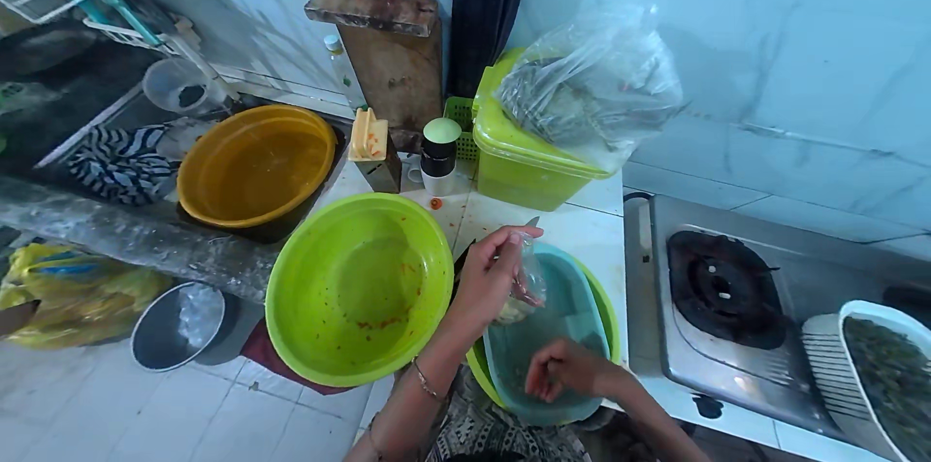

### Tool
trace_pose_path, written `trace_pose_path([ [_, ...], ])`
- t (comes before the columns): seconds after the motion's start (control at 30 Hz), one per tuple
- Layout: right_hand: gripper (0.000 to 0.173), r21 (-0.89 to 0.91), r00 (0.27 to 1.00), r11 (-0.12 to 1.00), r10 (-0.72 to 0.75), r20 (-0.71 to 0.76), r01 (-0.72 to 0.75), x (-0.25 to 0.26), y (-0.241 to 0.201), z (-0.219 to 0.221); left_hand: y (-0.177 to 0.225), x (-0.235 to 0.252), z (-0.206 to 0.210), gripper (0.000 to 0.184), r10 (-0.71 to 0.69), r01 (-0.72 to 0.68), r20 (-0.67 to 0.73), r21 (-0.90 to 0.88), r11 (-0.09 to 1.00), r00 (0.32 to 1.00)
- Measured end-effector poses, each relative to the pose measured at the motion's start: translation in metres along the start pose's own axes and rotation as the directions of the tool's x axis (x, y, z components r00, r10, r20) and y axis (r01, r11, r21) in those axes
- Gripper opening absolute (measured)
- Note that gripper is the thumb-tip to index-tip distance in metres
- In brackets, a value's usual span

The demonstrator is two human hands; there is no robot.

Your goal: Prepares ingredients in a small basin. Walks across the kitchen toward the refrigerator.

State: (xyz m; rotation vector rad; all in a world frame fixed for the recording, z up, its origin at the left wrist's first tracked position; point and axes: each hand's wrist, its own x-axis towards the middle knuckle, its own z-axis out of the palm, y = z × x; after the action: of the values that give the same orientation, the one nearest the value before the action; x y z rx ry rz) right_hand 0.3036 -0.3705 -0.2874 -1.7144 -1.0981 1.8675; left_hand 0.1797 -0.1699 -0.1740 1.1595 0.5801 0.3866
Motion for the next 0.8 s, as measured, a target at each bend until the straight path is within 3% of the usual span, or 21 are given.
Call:
trace_pose_path([
  [0.13,0.031,-0.263,0.997,0.964,0.014,-0.082,-0.035,0.019,0.007,0.013,-0.025,0.010,-0.003,0.033,-0.063,0.064,-0.028,0.016,0.998,0.998],
  [0.23,0.037,-0.226,0.923,0.951,-0.272,-0.273,0.213,0.030,0.013,0.021,-0.028,0.009,-0.009,0.032,-0.078,0.080,-0.066,0.031,0.996,0.995],
  [0.3,0.045,-0.222,0.902,0.924,-0.361,-0.235,0.312,0.028,0.018,0.029,-0.028,0.009,-0.007,0.031,-0.078,0.081,-0.083,0.028,0.996,0.993],
  [0.37,0.044,-0.261,0.939,0.922,-0.325,-0.115,0.287,0.017,0.019,0.031,-0.026,0.008,-0.007,0.032,-0.074,0.076,-0.077,0.029,0.997,0.994],
  [0.43,0.042,-0.370,0.983,0.914,-0.183,-0.005,0.168,0.003,0.010,0.026,-0.025,0.007,-0.009,0.032,-0.083,0.085,-0.074,0.026,0.996,0.994],
  [0.57,0.048,-0.419,0.955,0.890,-0.262,-0.140,0.182,-0.008,-0.005,0.029,-0.028,0.003,-0.008,0.032,-0.077,0.079,-0.086,0.018,0.997,0.993],
  [0.63,0.048,-0.351,0.958,0.902,-0.283,-0.048,0.249,-0.010,-0.011,0.041,-0.027,0.001,-0.009,0.032,-0.100,0.102,-0.087,0.020,0.995,0.991],
  [0.73,0.035,-0.465,0.991,0.877,-0.134,0.011,0.124,-0.015,0.000,0.038,-0.027,0.002,-0.009,0.032,-0.102,0.106,-0.086,0.039,0.994,0.991],
  [0.8,0.032,-0.512,0.989,0.858,-0.114,-0.091,0.051,-0.013,0.002,0.028,-0.028,0.000,-0.009,0.032,-0.087,0.091,-0.089,0.042,0.995,0.992],
])
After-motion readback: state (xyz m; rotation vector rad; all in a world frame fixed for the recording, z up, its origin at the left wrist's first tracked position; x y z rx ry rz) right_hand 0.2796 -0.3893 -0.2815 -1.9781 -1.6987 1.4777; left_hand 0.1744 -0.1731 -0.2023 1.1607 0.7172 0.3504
